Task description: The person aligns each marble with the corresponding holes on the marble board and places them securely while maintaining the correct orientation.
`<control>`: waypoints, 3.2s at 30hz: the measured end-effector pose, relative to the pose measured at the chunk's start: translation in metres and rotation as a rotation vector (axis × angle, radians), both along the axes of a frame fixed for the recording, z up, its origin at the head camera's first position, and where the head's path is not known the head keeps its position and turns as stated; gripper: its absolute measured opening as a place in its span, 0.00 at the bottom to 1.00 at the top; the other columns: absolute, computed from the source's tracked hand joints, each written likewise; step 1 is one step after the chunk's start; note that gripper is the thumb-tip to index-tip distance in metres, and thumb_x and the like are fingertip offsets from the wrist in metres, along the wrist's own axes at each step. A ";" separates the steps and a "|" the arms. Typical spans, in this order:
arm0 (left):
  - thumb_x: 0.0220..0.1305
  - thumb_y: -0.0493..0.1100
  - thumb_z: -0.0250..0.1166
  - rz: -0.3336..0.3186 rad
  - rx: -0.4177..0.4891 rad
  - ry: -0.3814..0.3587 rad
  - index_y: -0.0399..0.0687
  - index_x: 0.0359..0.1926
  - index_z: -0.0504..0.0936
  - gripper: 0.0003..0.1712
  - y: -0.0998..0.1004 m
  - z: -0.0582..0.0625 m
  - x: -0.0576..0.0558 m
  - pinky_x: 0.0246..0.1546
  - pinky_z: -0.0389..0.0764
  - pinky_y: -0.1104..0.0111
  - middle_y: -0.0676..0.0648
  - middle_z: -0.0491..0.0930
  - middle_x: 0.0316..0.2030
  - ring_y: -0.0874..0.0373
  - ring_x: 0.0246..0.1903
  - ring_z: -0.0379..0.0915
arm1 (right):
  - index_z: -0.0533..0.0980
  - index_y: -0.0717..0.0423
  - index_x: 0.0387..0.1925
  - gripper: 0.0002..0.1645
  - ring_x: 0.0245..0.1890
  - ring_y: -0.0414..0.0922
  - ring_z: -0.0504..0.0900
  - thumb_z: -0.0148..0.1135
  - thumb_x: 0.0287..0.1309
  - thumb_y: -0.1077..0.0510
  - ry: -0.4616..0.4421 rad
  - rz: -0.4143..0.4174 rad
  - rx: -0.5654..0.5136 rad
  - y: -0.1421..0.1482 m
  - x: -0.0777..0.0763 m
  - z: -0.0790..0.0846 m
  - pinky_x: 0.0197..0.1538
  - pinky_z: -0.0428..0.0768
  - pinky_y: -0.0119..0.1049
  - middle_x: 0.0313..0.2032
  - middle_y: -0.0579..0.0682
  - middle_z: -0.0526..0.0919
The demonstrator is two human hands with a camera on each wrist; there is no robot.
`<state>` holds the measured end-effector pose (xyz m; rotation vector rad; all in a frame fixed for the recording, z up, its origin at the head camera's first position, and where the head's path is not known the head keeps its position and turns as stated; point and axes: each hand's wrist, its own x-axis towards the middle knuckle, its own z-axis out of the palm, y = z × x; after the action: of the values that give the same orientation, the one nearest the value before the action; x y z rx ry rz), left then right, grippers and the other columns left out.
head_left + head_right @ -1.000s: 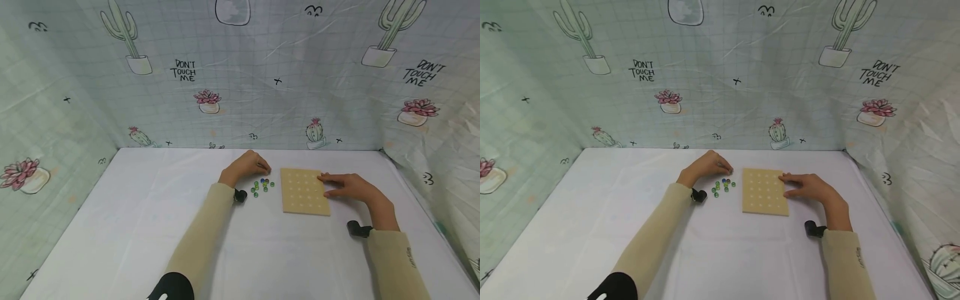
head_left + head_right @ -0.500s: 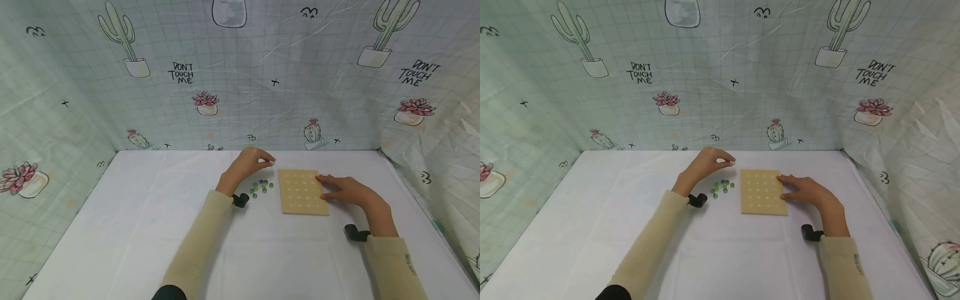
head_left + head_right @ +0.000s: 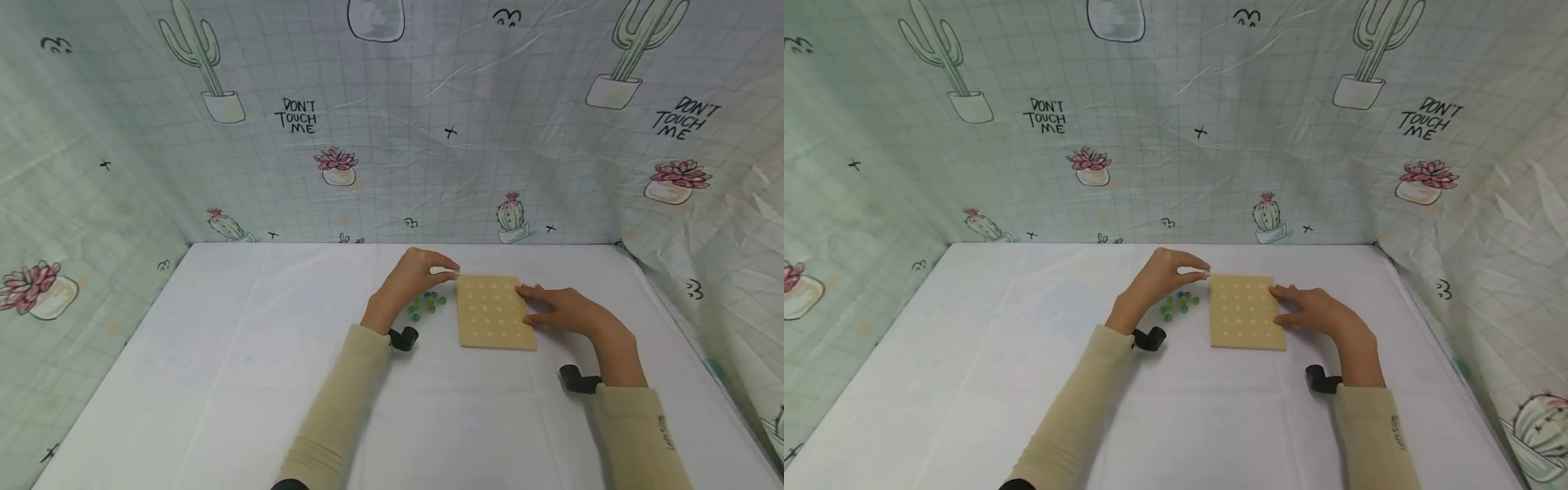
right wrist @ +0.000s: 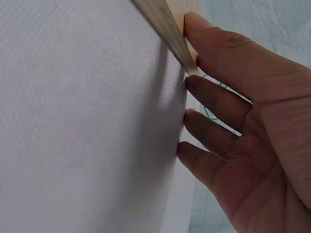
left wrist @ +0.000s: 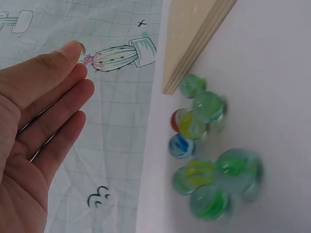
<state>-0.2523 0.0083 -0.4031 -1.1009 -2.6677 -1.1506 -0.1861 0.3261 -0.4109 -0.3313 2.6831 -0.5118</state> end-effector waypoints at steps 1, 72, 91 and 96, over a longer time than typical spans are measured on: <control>0.64 0.43 0.72 0.003 0.002 0.006 0.47 0.48 0.91 0.12 0.001 -0.002 0.000 0.55 0.83 0.62 0.50 0.89 0.47 0.57 0.51 0.84 | 0.62 0.55 0.76 0.50 0.72 0.70 0.58 0.68 0.61 0.36 0.002 0.003 -0.003 0.000 0.000 0.000 0.69 0.60 0.70 0.72 0.70 0.59; 0.60 0.47 0.75 0.301 -0.048 -0.179 0.52 0.45 0.92 0.12 0.053 -0.038 -0.003 0.51 0.81 0.71 0.54 0.90 0.41 0.57 0.51 0.81 | 0.65 0.60 0.74 0.45 0.68 0.69 0.66 0.68 0.64 0.42 0.041 0.037 0.006 -0.005 -0.002 0.003 0.67 0.68 0.66 0.70 0.68 0.67; 0.68 0.43 0.69 0.128 -0.313 0.038 0.45 0.54 0.88 0.16 0.006 0.015 0.010 0.54 0.82 0.67 0.48 0.86 0.53 0.55 0.55 0.82 | 0.67 0.57 0.73 0.44 0.67 0.68 0.69 0.67 0.64 0.39 0.103 0.085 0.010 0.002 -0.004 -0.002 0.66 0.69 0.66 0.67 0.69 0.71; 0.65 0.41 0.71 0.123 -0.285 0.054 0.42 0.52 0.88 0.15 -0.018 0.020 0.019 0.54 0.83 0.65 0.46 0.87 0.51 0.54 0.54 0.83 | 0.67 0.55 0.74 0.46 0.67 0.69 0.68 0.65 0.63 0.35 0.093 0.056 0.026 0.004 0.000 0.001 0.66 0.68 0.66 0.67 0.69 0.70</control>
<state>-0.2334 -0.0101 -0.3832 -0.9659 -2.8721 -0.7270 -0.1865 0.3302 -0.4104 -0.4310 2.7589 -0.4553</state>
